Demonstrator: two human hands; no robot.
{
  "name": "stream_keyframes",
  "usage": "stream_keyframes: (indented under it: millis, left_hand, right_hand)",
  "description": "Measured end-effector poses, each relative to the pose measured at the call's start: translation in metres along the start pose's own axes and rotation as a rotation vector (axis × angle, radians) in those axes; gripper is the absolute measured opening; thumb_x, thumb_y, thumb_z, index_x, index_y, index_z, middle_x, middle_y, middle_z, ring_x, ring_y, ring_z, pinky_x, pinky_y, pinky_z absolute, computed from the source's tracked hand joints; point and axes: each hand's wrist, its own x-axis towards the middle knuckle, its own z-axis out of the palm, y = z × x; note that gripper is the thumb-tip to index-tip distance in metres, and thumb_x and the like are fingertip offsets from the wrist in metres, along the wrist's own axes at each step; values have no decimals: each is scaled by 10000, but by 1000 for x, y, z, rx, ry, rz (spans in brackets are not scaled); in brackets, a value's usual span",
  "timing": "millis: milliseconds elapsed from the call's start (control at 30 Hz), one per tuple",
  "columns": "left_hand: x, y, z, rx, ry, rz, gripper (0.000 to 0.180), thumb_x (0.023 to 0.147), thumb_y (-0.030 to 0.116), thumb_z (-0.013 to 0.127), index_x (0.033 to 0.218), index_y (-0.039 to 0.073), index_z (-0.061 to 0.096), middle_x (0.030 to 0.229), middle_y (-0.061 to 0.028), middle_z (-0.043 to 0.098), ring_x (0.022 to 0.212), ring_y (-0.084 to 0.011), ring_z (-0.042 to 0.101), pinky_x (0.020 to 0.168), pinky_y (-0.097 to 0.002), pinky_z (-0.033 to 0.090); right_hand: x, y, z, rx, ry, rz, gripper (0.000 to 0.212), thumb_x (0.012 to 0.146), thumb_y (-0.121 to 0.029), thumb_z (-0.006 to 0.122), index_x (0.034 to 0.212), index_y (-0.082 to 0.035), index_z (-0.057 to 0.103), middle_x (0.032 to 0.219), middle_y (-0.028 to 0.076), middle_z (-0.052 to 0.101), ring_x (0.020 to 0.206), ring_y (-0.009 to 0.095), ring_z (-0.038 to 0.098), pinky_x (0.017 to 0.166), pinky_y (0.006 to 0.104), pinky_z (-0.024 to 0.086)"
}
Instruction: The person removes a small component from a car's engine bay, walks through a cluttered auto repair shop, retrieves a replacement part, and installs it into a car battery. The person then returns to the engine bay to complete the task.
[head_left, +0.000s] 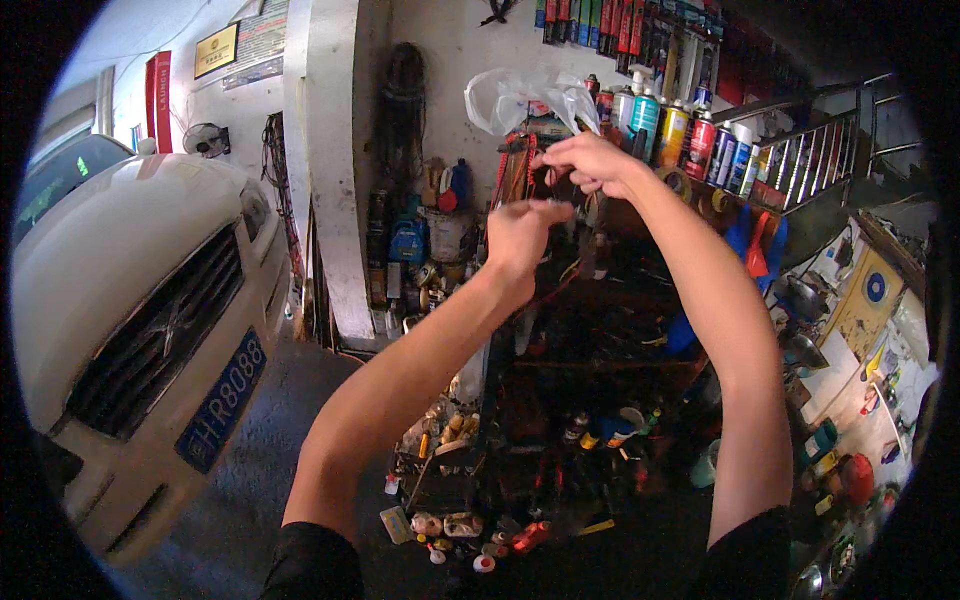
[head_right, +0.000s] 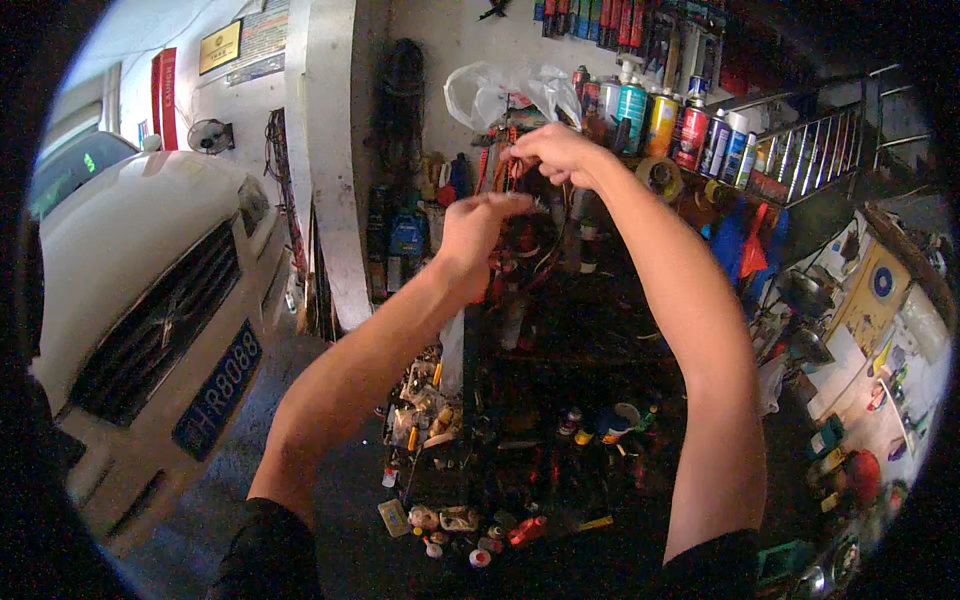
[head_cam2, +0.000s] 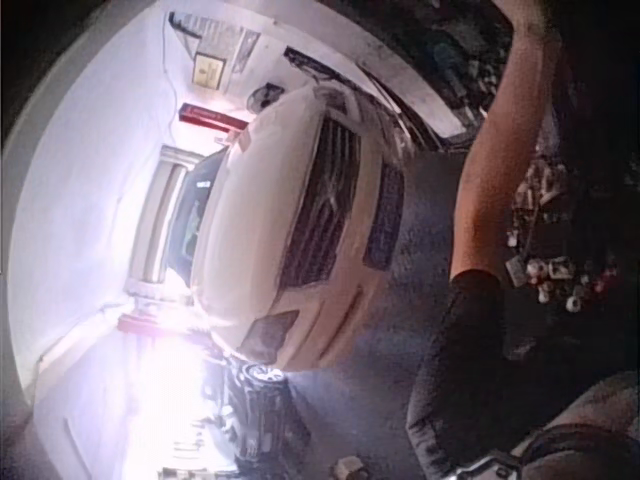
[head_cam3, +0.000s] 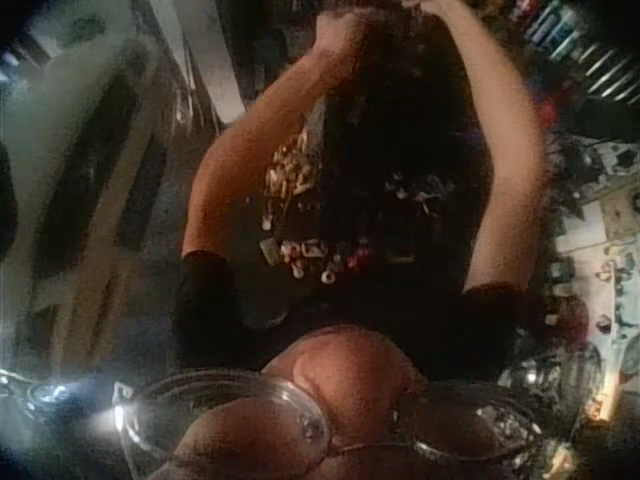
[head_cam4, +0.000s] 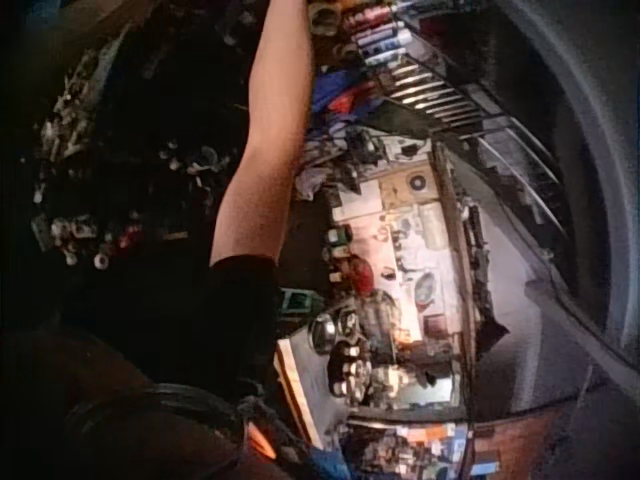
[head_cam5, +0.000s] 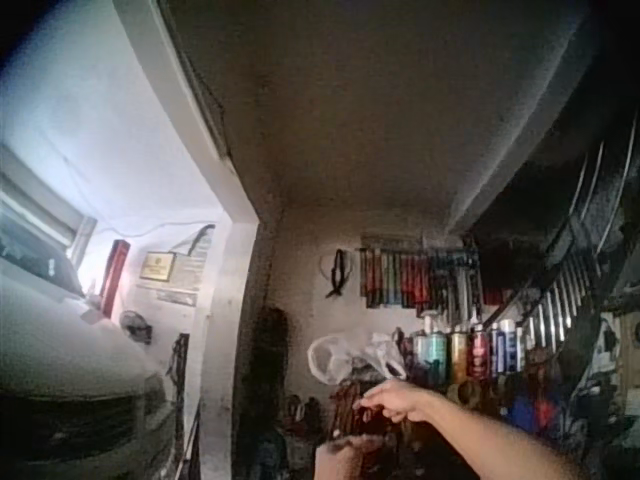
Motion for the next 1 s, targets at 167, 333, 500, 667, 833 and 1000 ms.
stream_keyframes:
  millis: [167,333,500,667,833,1000]
  left_hand:
    - [99,7,-9,152,-9,84,85,905,108,762,934,29,768,740,-12,625,574,-112,459,547,-305,357]
    - [172,12,-23,217,-3,65,110,904,101,772,940,-3,784,726,-24,619,562,-113,462,526,-300,334]
    - [228,20,-45,207,82,173,137,886,93,794,941,-33,793,780,-50,687,620,-114,529,567,-305,393]
    - [259,16,-63,183,96,166,157,894,72,769,986,-55,773,858,-71,730,688,-144,611,629,-306,483]
    - [263,1,-74,156,54,151,153,895,67,765,972,-64,753,883,-101,731,670,-158,617,623,-320,511]
    - [250,-10,-79,217,-22,50,151,902,97,767,958,-43,761,878,-93,731,675,-157,626,624,-311,511]
  right_hand:
    - [94,8,-21,-54,70,10,232,1057,-250,641,1190,-107,767,837,-44,633,526,43,293,464,239,201]
    - [166,-3,-39,-174,188,-163,233,1026,-257,699,1144,-89,809,725,-12,636,532,92,443,456,280,342]
    - [204,-16,-68,-316,317,-192,252,1028,-266,698,1167,-85,805,802,35,718,533,67,448,431,252,338]
    - [235,-15,-85,-185,287,-98,224,1032,-199,680,1102,-2,759,855,97,728,533,89,437,403,251,344]
    - [245,-9,-95,-130,301,29,154,1012,-111,655,1024,18,739,749,65,620,514,82,395,398,240,315]
    - [220,10,-82,-470,275,-161,191,986,-119,675,888,29,746,695,88,651,526,143,547,441,325,407]
